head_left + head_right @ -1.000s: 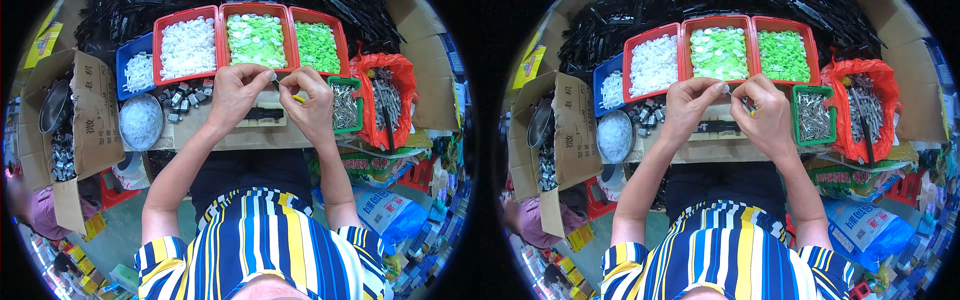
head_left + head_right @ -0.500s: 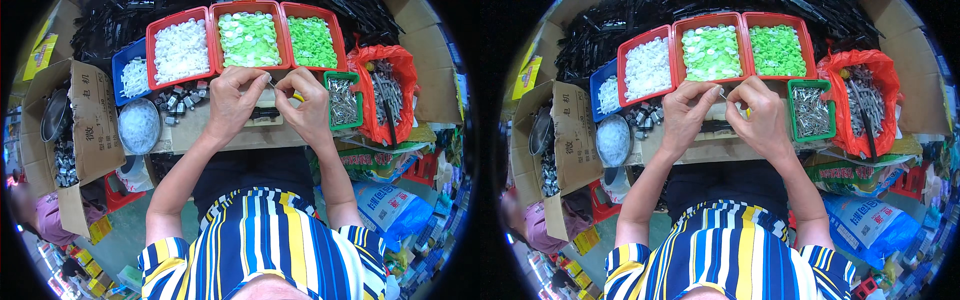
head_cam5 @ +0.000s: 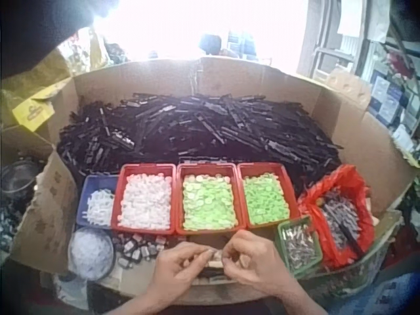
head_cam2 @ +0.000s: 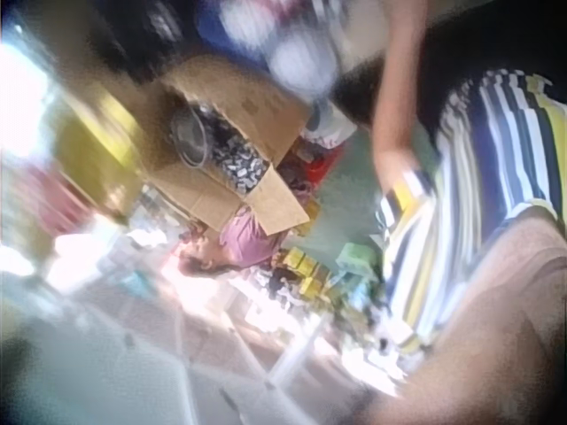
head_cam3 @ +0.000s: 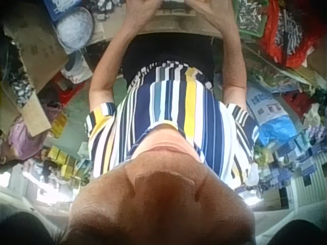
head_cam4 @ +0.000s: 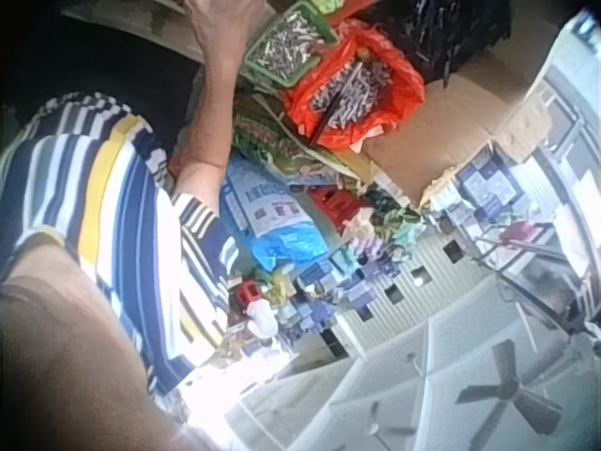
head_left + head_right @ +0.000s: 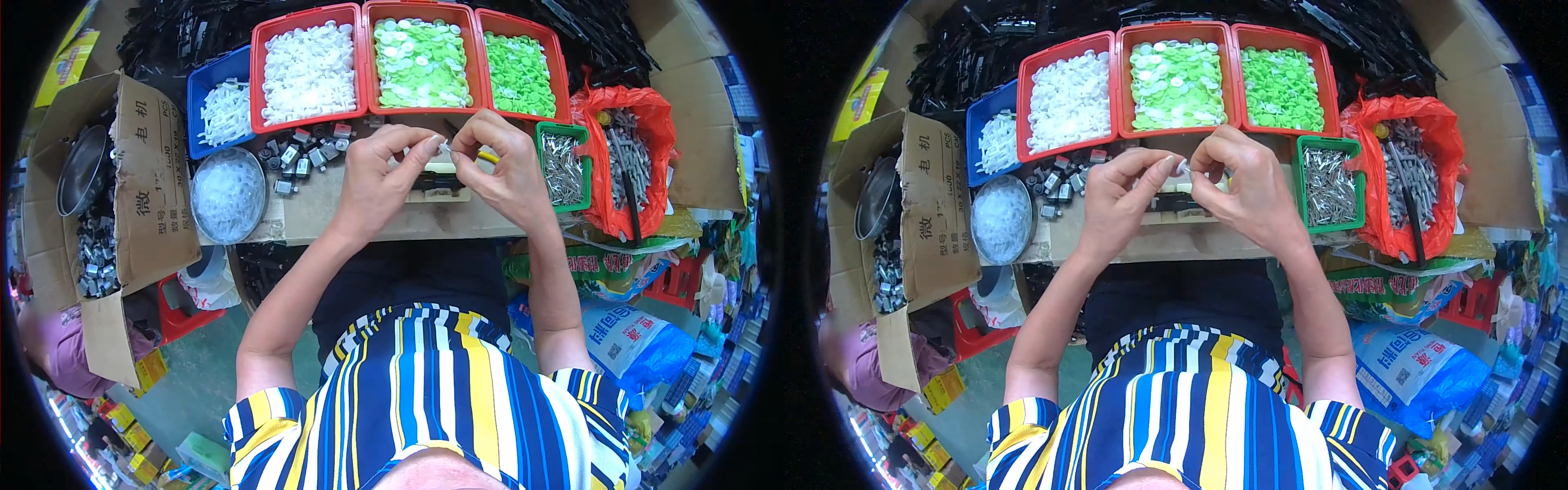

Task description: Assembling small plastic and metal components using a workstation jig and pliers.

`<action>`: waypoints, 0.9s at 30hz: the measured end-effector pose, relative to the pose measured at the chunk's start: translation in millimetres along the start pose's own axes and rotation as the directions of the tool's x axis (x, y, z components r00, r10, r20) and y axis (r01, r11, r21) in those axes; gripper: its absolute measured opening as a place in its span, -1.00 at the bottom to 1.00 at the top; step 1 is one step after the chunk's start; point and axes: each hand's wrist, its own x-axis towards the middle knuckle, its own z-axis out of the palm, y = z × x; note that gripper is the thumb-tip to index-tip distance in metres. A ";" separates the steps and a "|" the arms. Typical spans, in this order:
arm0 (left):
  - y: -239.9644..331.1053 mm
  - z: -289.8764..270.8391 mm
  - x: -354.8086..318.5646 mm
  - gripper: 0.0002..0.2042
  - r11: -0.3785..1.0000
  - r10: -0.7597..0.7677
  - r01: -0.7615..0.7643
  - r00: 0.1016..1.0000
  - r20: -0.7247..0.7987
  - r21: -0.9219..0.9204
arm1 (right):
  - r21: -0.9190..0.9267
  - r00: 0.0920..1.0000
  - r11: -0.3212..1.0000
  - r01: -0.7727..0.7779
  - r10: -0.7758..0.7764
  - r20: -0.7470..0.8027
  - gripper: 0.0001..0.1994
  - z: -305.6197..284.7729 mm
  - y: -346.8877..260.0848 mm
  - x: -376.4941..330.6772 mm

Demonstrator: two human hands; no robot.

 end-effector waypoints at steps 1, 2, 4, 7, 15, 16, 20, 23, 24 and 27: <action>-2.6 -3.0 -1.9 -0.86 0.972 -0.121 0.134 0.989 0.079 -0.193 | 0.000 1.000 1.000 0.003 -0.003 0.005 -0.93 -3.3 0.0 1.1; -2.9 -5.4 -4.0 -0.86 0.972 -0.122 0.134 0.990 0.074 -0.194 | 0.000 0.996 1.000 0.009 -0.009 0.083 -0.93 -6.8 0.2 2.1; 0.2 -9.4 -7.0 -0.85 0.955 -0.163 0.200 0.971 0.176 -0.220 | 0.002 0.986 1.000 0.016 -0.016 0.164 -0.93 -9.1 -1.5 4.6; -4.7 -10.0 -10.4 -0.85 0.935 -0.171 0.210 0.973 0.157 -0.286 | -0.011 0.983 0.999 0.041 -0.038 0.181 -0.92 -8.2 -4.4 5.8; 7.7 -0.2 -26.5 -0.84 0.740 -0.404 0.384 0.910 0.091 -0.552 | -0.068 0.978 0.985 0.159 -0.167 -0.122 -0.90 16.7 -8.5 -13.0; 5.9 1.1 -29.7 -0.85 0.719 -0.401 0.377 0.911 0.094 -0.584 | -0.097 0.968 0.977 0.188 -0.201 -0.149 -0.90 20.2 -6.5 -15.2; 0.5 3.9 -40.4 -0.83 0.734 -0.417 0.374 0.907 0.059 -0.567 | -0.185 0.953 0.949 0.255 -0.279 -0.116 -0.89 28.5 -0.6 -17.7; -0.5 5.1 -49.3 -0.86 0.901 -0.293 0.233 0.949 -0.117 -0.366 | -0.227 0.955 0.935 0.274 -0.292 -0.050 -0.87 33.1 4.3 -18.7; 3.1 2.3 -52.3 -0.87 0.986 -0.158 0.147 0.970 -0.186 -0.073 | -0.227 0.956 0.935 0.271 -0.289 -0.048 -0.87 34.7 8.6 -19.7; -3.8 -4.3 -59.6 -0.88 0.899 0.179 -0.089 0.969 -0.173 0.428 | -0.197 0.969 0.949 0.245 -0.241 0.045 -0.87 43.1 18.7 -22.6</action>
